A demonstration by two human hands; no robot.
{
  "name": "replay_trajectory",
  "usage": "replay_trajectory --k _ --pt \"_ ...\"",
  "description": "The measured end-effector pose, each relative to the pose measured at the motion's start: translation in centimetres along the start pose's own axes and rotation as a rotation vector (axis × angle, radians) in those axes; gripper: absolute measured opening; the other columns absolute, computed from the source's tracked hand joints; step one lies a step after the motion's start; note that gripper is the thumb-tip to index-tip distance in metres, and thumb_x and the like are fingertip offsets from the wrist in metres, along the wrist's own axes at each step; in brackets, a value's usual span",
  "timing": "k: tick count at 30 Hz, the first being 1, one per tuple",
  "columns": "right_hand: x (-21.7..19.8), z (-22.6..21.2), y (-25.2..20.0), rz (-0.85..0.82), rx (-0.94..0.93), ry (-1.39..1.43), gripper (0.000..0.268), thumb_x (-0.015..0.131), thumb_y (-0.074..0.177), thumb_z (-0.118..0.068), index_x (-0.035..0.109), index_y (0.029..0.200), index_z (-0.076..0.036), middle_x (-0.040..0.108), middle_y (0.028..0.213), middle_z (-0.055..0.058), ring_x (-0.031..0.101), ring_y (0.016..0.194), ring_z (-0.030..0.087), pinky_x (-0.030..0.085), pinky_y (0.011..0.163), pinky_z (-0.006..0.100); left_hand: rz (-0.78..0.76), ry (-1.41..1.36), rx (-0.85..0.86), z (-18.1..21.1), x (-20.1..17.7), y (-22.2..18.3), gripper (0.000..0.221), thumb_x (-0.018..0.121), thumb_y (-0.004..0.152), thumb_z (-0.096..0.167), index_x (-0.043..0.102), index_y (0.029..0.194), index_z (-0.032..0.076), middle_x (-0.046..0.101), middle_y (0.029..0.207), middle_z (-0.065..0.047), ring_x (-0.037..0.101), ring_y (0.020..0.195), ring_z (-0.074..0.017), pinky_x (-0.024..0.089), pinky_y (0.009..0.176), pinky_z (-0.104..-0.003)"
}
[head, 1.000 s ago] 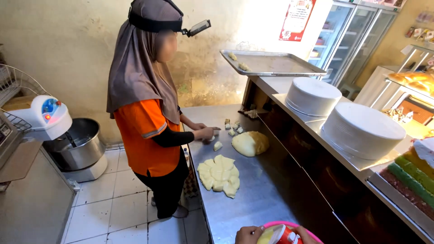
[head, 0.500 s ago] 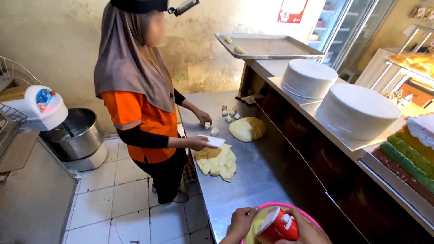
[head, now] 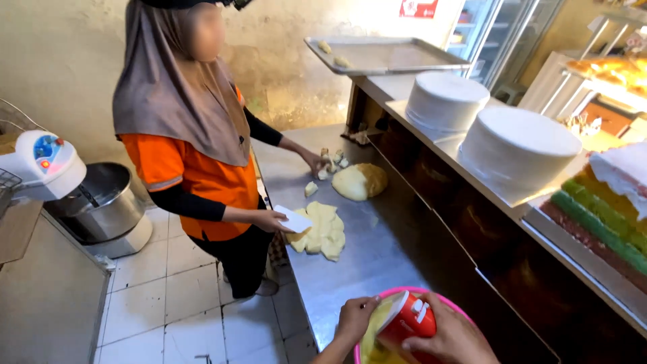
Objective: Mixing batter in a bowl using a red electric hand mixer in a bakery production area.
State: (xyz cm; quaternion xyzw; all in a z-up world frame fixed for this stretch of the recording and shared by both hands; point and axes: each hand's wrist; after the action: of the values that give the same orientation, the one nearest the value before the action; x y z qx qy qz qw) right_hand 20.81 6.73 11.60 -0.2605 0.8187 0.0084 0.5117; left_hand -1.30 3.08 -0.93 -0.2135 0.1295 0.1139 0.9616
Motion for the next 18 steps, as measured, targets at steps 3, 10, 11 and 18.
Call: replay_trajectory --k 3,10,11,18 --pt "-0.8 -2.0 -1.8 0.013 0.044 -0.051 0.099 0.103 0.052 -0.046 0.048 0.134 -0.032 0.079 0.114 -0.003 0.081 0.1 0.015 0.068 0.083 0.03 0.014 -0.022 0.019 1.0 -0.6 -1.5 0.041 0.063 0.095 0.05 0.079 0.112 0.017 0.079 0.094 -0.001 0.07 0.078 -0.015 0.055 0.073 -0.03" --pt "-2.7 -5.1 -3.0 -0.041 0.205 -0.144 0.1 0.102 0.056 -0.042 0.045 0.137 -0.03 0.078 0.118 -0.003 0.08 0.104 0.015 0.067 0.088 0.031 0.015 -0.045 0.047 1.9 -1.0 -2.1 0.041 0.062 0.095 0.045 0.079 0.114 0.013 0.08 0.1 -0.004 0.073 0.081 -0.0166 0.057 0.075 -0.029" --pt "-2.3 -4.7 -3.0 -0.042 0.209 -0.143 0.1 0.102 0.056 -0.042 0.045 0.137 -0.03 0.078 0.118 -0.003 0.08 0.104 0.015 0.067 0.088 0.031 0.011 -0.044 0.046 1.7 -1.1 -2.2 0.041 0.062 0.095 0.045 0.079 0.114 0.013 0.08 0.1 -0.004 0.073 0.081 -0.0166 0.057 0.075 -0.029" --pt "-3.5 -6.9 -3.3 0.012 0.264 -0.112 0.083 0.098 0.059 -0.043 0.053 0.127 -0.027 0.082 0.11 -0.003 0.082 0.099 0.016 0.066 0.085 0.032 0.018 -0.064 0.04 0.8 -0.3 -0.7 0.039 0.063 0.095 0.046 0.079 0.11 0.015 0.08 0.095 -0.002 0.071 0.078 -0.0165 0.055 0.074 -0.03"
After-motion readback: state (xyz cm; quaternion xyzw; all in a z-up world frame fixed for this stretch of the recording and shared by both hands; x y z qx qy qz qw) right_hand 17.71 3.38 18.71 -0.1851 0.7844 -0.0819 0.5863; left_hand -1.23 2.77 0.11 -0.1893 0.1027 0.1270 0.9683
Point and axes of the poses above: each hand's wrist, its own y-axis towards the middle knuckle, its own x-axis out of the palm, z = x × y
